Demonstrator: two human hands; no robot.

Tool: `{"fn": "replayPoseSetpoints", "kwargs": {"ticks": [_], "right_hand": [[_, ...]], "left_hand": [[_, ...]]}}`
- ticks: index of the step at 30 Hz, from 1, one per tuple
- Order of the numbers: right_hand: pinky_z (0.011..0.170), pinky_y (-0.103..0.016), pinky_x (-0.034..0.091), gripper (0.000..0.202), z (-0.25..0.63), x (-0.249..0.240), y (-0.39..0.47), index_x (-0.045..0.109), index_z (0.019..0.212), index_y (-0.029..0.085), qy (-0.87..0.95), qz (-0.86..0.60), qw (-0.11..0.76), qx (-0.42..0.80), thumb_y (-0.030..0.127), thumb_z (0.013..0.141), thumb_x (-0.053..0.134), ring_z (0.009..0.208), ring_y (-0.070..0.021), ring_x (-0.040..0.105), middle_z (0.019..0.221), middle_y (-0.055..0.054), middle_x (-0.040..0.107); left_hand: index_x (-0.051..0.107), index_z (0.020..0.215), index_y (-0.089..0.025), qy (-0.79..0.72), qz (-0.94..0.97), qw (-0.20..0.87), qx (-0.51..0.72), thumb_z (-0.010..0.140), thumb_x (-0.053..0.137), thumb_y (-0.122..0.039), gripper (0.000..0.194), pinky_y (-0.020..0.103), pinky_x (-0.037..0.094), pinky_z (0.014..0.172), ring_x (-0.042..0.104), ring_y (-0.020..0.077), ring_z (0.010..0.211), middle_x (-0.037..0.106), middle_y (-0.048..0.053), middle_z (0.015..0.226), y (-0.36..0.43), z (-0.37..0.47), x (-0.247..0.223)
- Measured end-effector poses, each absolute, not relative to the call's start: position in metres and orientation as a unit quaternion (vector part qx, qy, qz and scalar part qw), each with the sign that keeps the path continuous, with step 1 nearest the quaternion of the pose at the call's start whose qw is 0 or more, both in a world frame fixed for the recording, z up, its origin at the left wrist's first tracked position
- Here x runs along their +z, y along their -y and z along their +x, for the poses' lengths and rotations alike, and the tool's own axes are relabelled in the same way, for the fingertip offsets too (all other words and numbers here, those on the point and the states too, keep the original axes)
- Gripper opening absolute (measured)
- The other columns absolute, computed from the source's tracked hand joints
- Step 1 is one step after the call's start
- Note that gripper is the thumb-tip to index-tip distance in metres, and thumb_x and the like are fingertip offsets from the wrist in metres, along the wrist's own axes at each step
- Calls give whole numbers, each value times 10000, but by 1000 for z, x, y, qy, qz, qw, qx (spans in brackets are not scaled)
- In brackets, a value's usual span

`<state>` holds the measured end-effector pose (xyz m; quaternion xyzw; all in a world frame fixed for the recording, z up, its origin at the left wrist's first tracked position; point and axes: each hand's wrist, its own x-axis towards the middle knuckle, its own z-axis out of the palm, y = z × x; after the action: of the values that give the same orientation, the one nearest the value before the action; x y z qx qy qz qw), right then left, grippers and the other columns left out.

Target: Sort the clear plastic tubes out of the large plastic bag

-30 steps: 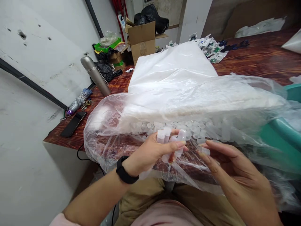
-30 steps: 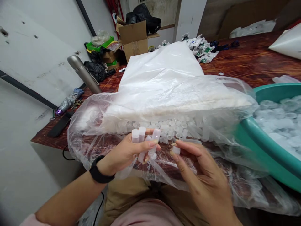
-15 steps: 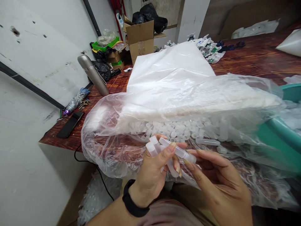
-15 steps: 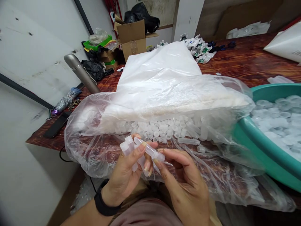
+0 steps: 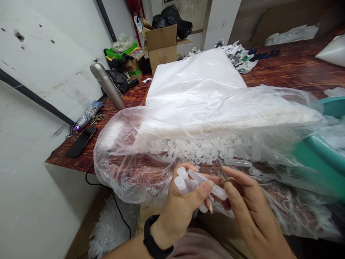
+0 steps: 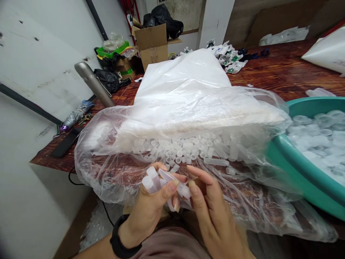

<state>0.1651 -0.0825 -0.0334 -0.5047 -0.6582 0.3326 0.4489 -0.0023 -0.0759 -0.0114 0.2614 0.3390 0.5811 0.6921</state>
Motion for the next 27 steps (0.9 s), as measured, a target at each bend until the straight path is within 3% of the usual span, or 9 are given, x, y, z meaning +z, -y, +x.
{"fn": "replayPoseSetpoints", "kwargs": {"ticks": [3,5,8,12,17,21,23,25,27], "right_hand": [[953,-326,651,511,167,-40,86,464,1579,387,699,-481,434,303,375,1084,592,1142,-221,768,1296,-49,753],[1011,-310,628,449,165,-41,89,506,1541,380,707,-478,431,291,352,1096,565,1217,-213,748,1361,-43,734],[964,-296,646,414,160,-41,92,494,1551,344,688,-506,412,318,336,1140,447,1180,-206,765,1363,-65,735],[1066,-355,608,442,153,-39,96,489,1538,377,734,-456,424,269,315,1105,548,1237,-218,736,1362,-57,726],[907,-274,657,386,142,-28,101,452,1525,403,669,-453,393,439,325,1148,421,1051,-169,792,1226,-24,758],[858,-257,642,393,151,-28,87,499,1514,393,722,-459,352,381,373,1122,509,922,-155,780,1090,-1,765],[895,-267,626,309,161,-33,75,592,1413,366,746,-466,363,308,367,1107,549,1001,-171,770,1149,-21,769],[959,-288,604,254,171,-39,64,628,1351,353,763,-464,362,267,340,1109,551,1109,-187,752,1225,-32,765],[975,-290,590,241,175,-44,57,630,1335,352,783,-449,350,250,311,1115,541,1135,-183,743,1230,-29,760]], "left_hand": [[507,1056,-226,-348,251,689,584,883,897,-352,446,200,544,561,647,72,563,812,16,967,80,-1,-13],[513,1054,-227,-355,254,685,583,880,901,-355,444,200,543,573,643,76,573,782,-15,882,82,-1,-14],[519,1056,-228,-363,255,683,581,882,896,-378,441,215,548,589,640,78,580,786,-7,919,84,-2,-15],[529,1063,-225,-379,253,677,578,875,902,-405,454,194,528,585,628,68,590,764,-20,891,86,-6,-13],[567,1065,-216,-418,291,650,564,878,900,-412,429,217,562,633,648,88,637,782,14,914,99,-23,-7],[588,1137,-253,-541,201,496,649,788,965,-401,535,201,549,594,693,127,687,770,-10,881,122,-78,-6],[586,1178,-283,-590,159,366,702,721,987,-417,623,188,531,590,638,103,667,746,-38,917,136,-121,-15],[580,1109,-280,-678,127,249,680,672,960,-484,614,205,544,632,637,114,713,714,-51,924,151,-166,-31],[561,1047,-261,-730,92,194,648,652,933,-434,569,211,538,654,655,134,763,691,-45,903,166,-204,-53]]}}
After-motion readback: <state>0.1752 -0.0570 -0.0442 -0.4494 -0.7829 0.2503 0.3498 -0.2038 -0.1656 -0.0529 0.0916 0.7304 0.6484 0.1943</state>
